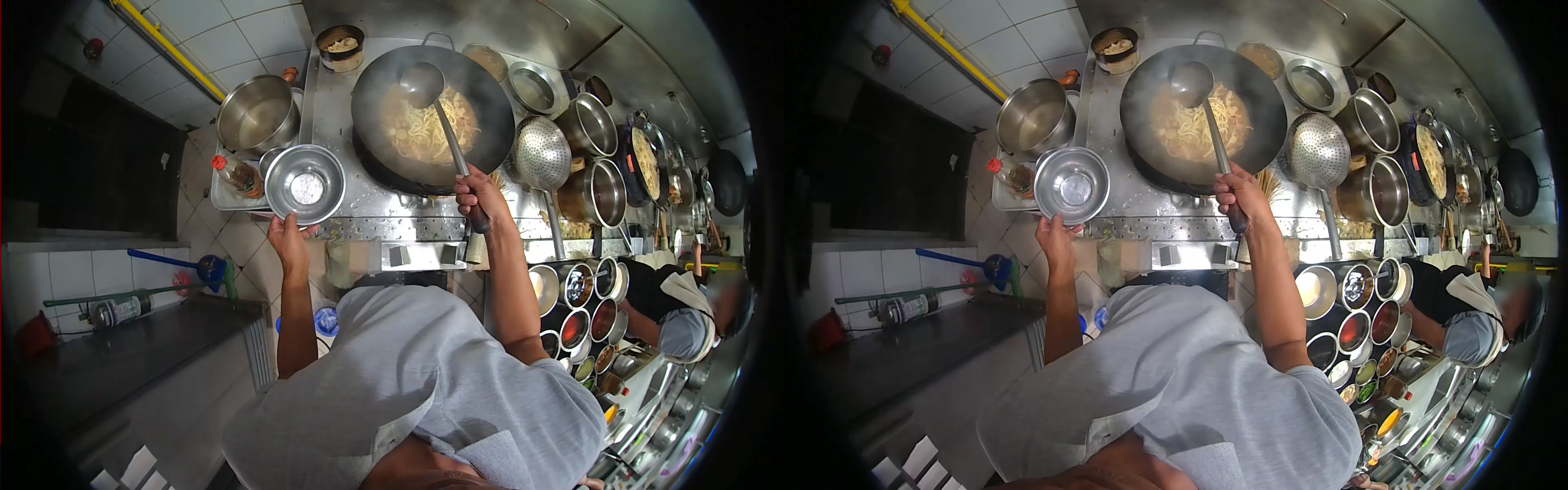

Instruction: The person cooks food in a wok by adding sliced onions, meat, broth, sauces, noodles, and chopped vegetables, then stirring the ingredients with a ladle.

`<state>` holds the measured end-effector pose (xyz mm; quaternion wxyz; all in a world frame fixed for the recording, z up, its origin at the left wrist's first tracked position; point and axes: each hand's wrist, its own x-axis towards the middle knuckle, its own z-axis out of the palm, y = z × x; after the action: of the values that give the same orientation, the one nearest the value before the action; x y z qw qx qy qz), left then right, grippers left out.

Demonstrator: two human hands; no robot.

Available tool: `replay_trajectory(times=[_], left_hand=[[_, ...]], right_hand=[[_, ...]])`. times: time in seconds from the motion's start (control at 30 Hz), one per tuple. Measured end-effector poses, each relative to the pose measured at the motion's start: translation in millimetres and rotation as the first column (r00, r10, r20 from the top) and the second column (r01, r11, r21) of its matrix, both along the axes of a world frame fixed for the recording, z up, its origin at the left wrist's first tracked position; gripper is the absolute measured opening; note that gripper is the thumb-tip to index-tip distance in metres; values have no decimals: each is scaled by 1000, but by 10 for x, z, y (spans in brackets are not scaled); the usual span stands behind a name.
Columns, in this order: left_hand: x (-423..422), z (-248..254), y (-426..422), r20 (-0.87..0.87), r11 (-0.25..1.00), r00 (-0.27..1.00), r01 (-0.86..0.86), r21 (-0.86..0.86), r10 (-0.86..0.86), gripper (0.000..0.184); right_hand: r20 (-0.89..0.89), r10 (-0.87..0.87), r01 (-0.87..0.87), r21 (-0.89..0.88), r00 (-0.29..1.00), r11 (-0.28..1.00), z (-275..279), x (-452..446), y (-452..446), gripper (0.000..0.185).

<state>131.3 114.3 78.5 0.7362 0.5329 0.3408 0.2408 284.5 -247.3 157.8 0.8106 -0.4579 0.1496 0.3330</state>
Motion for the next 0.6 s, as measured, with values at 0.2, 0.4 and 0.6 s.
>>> replay_trajectory(times=[0.2, 0.4, 0.6], left_hand=[[35, -56, 2, -4, 1000, 1000, 24, 5, -24, 13], [69, -21, -46, 5, 1000, 1000, 26, 7, -26, 13], [62, -15, -50, 15, 1000, 1000, 19, -2, -19, 12]], right_hand=[[163, 168, -100, -358, 972, 928, 195, -154, 126, 37], [-22, 23, -23, 5, 1000, 1000, 69, -145, 2, 38], [-8, 5, -4, 90, 1000, 996, 156, -313, -100, 31]])
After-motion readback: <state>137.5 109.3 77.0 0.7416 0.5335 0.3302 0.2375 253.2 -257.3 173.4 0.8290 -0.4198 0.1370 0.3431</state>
